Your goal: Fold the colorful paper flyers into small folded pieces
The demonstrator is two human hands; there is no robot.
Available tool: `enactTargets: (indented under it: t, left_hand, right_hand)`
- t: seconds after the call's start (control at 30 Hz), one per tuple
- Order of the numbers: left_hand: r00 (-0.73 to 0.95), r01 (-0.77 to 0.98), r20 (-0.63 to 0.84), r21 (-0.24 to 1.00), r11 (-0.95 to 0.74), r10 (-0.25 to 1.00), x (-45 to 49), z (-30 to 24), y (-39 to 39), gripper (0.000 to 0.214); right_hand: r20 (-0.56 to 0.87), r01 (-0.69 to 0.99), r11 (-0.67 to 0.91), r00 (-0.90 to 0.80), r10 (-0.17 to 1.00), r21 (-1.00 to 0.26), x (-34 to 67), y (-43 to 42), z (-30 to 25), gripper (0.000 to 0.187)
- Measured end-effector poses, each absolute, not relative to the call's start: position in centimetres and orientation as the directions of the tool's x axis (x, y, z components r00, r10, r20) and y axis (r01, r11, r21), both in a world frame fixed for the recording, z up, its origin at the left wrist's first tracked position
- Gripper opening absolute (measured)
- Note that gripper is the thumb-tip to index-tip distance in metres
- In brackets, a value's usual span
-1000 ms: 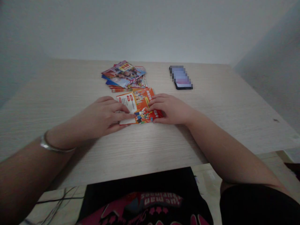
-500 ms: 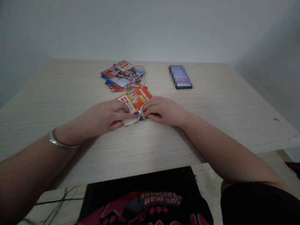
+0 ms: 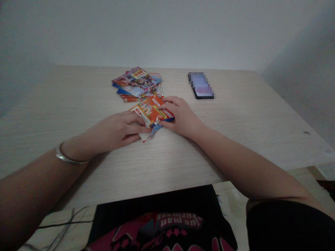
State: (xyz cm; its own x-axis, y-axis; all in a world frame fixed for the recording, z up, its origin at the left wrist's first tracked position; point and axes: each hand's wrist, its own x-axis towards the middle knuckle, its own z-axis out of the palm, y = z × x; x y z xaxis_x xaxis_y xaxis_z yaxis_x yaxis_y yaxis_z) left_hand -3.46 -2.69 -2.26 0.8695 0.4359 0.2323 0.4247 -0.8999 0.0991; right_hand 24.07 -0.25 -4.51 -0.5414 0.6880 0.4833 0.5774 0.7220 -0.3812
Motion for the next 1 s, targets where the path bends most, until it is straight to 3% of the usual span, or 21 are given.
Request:
enactTargets:
  t: [0.13, 0.27, 0.37, 0.47, 0.53, 0.7, 0.87, 1.0]
  left_hand:
    - [0.856, 0.451, 0.228, 0.113, -0.885, 0.465, -3.3, -2.2, -2.8, 0.028]
    - [0.832, 0.482, 0.239, 0.133, -0.866, 0.500, -3.3, -2.3, -2.8, 0.028]
    - [0.826, 0.471, 0.260, 0.172, -0.865, 0.501, -3.3, -2.5, -2.7, 0.026]
    - [0.820, 0.442, 0.285, 0.238, -0.865, 0.497, -3.4, -2.8, -2.5, 0.027]
    - [0.814, 0.434, 0.291, 0.272, -0.859, 0.503, -3.5, -2.9, -2.4, 0.031]
    - [0.783, 0.461, 0.289, 0.324, -0.826, 0.551, -3.5, -3.1, -2.4, 0.031]
    - [0.721, 0.490, 0.298, 0.421, -0.764, 0.626, -3.0, -2.9, -2.6, 0.033]
    - [0.669, 0.463, 0.325, 0.522, -0.717, 0.669, -2.9, -2.7, -2.8, 0.013]
  right_hand:
    - [0.417, 0.665, 0.614, -0.458, 0.785, -0.426, 24.0, -0.7, -4.4, 0.058]
    - [0.313, 0.685, 0.504, -0.396, 0.864, -0.526, 23.6, -1.2, -4.1, 0.067]
    - [0.290, 0.644, 0.486, -0.393, 0.873, -0.591, 23.3, -1.3, -3.9, 0.050]
    - [0.297, 0.581, 0.572, -0.504, 0.811, -0.579, 23.3, -1.0, -3.8, 0.023]
    - [0.291, 0.553, 0.620, -0.569, 0.769, -0.556, 23.5, -0.8, -3.8, 0.015]
    - [0.278, 0.575, 0.628, -0.581, 0.765, -0.524, 23.7, -0.8, -3.5, 0.011]
    - [0.260, 0.613, 0.534, -0.481, 0.837, -0.583, 23.6, -1.3, -3.1, 0.019]
    - [0.264, 0.620, 0.487, -0.421, 0.868, -0.615, 23.6, -1.4, -3.2, 0.020]
